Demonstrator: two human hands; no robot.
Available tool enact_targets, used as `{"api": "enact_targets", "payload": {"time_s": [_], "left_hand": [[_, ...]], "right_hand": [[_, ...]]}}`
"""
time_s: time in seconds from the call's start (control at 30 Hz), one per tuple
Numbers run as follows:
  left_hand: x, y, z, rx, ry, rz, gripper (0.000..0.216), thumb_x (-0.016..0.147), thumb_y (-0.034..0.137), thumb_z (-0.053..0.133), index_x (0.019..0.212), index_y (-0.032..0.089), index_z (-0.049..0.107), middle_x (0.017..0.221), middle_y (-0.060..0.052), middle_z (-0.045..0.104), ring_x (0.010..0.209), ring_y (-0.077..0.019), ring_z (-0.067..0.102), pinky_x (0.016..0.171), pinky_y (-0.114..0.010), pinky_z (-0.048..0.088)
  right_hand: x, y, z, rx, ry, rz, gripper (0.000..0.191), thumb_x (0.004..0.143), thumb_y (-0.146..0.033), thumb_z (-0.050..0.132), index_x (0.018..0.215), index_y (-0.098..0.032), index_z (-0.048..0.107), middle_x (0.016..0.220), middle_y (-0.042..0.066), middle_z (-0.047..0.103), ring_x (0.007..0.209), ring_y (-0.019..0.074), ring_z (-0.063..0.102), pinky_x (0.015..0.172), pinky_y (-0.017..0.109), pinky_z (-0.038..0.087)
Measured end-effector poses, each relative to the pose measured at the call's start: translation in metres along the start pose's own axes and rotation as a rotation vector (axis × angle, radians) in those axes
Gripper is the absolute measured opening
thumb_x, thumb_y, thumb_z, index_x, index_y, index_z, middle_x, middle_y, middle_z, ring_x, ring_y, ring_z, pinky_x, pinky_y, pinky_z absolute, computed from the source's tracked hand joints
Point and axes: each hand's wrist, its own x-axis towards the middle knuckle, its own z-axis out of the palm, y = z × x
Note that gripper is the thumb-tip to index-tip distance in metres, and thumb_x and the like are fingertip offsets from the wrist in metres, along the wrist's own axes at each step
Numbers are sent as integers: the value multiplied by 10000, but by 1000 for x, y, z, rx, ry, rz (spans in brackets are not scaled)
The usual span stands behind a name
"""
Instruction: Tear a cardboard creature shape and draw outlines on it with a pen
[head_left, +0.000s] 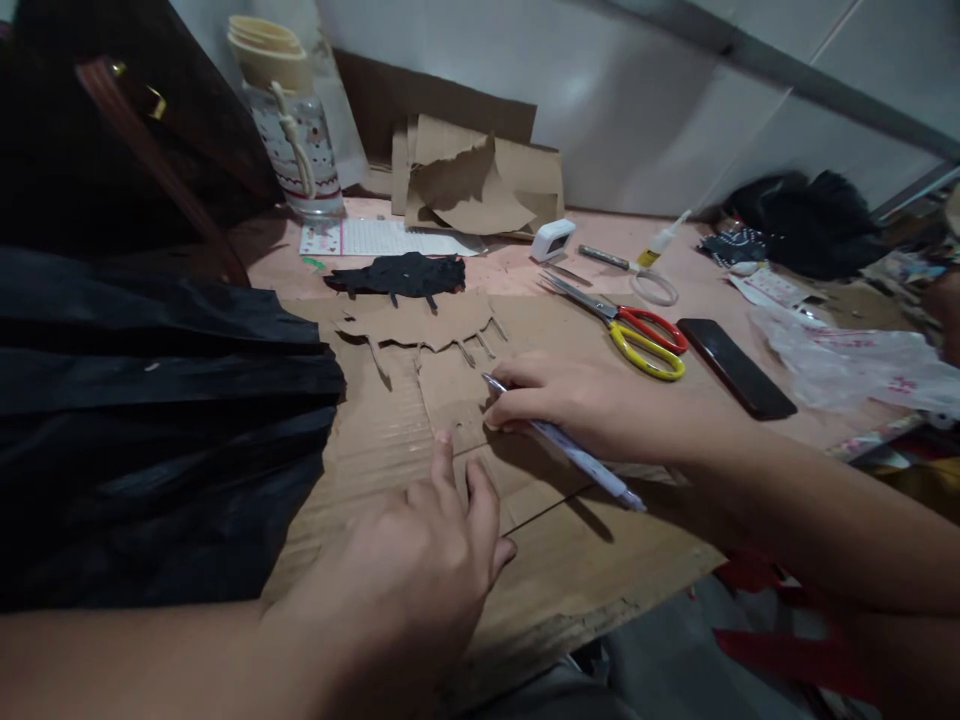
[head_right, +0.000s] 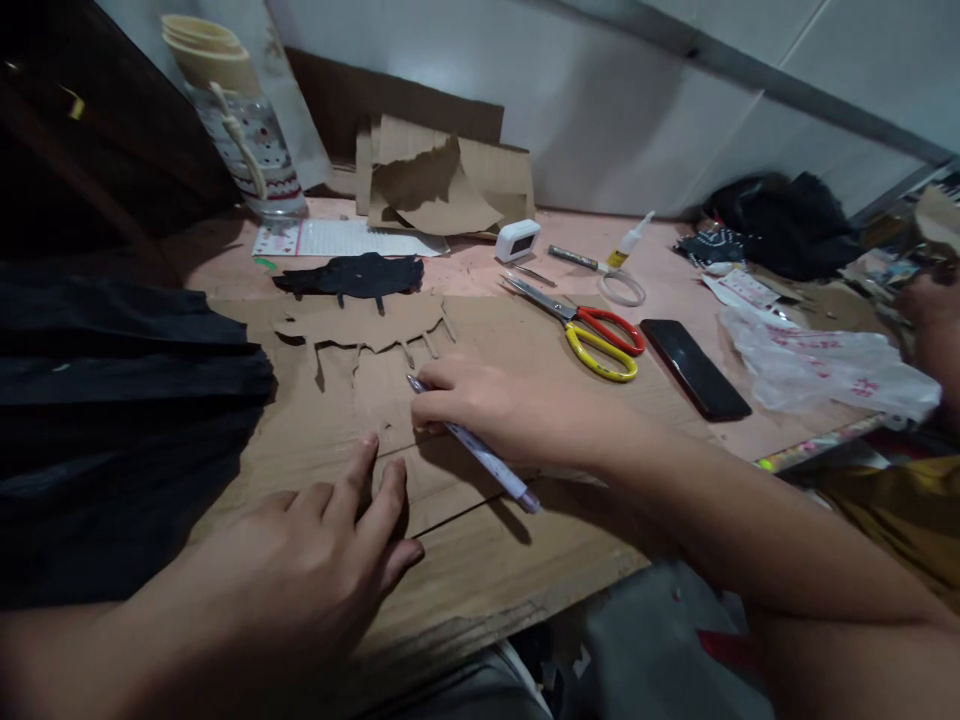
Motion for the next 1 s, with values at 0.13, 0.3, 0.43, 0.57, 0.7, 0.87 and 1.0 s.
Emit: {"api": "enact_targets", "payload": {"time_s": [0.13,0.3,0.43,0.57,0.7,0.87,1.0], "left_hand": [[-1,-1,0,4,12,-2,489,988,368,496,1243,5,702,1199,-439,636,531,-302,689,375,-297,425],[-1,-1,0,-2,36,4,480,973,369,534,1223,-2,709,1200,-449,627,518,-299,681,375,-300,428],[-1,-2,2,-26,54,-4,464,946,371,572,1205,18,725,1175,-408,674,503,-274,663,376,-296,430],[0,1,5,-7,62,-16,459,940,375,570,1191,25,728,1181,-413,667,517,-294,679,380,-312,446],[0,2,8,13,91,-24,453,944,375,564,1179,26,732,1193,-420,654,556,-308,704,401,-327,484],[0,-5,0,1,33,27,445,984,342,506,1216,37,731,1155,-379,699,596,-300,735,426,-314,527],[-1,-9,-4,-4,-47,79,434,1023,307,470,1299,59,697,1232,-351,686,716,-299,774,495,-299,574]], "right_hand": [[-10,0,-5,-2,-37,50,256,991,-127,513,1112,-256,698,1127,61,618,1055,218,587,880,324,449],[-28,31,-20,-51,176,147,139,961,-197,595,1020,-244,712,1012,45,662,909,212,610,809,335,450],[-38,78,-17,-89,531,277,84,894,-302,694,915,-220,688,903,53,681,820,229,601,763,372,462],[-41,94,-4,1,568,416,230,887,-444,719,913,-221,671,919,59,685,836,225,629,794,397,503],[-24,53,9,784,715,264,428,976,-654,532,948,-234,612,1068,77,736,973,231,714,906,446,562],[4,7,36,1514,231,209,518,903,-729,587,951,-213,604,1137,114,762,1083,256,736,956,492,579],[3,9,50,1401,577,169,385,959,-608,611,1016,-227,606,1249,80,732,1136,211,718,1005,443,557]]}}
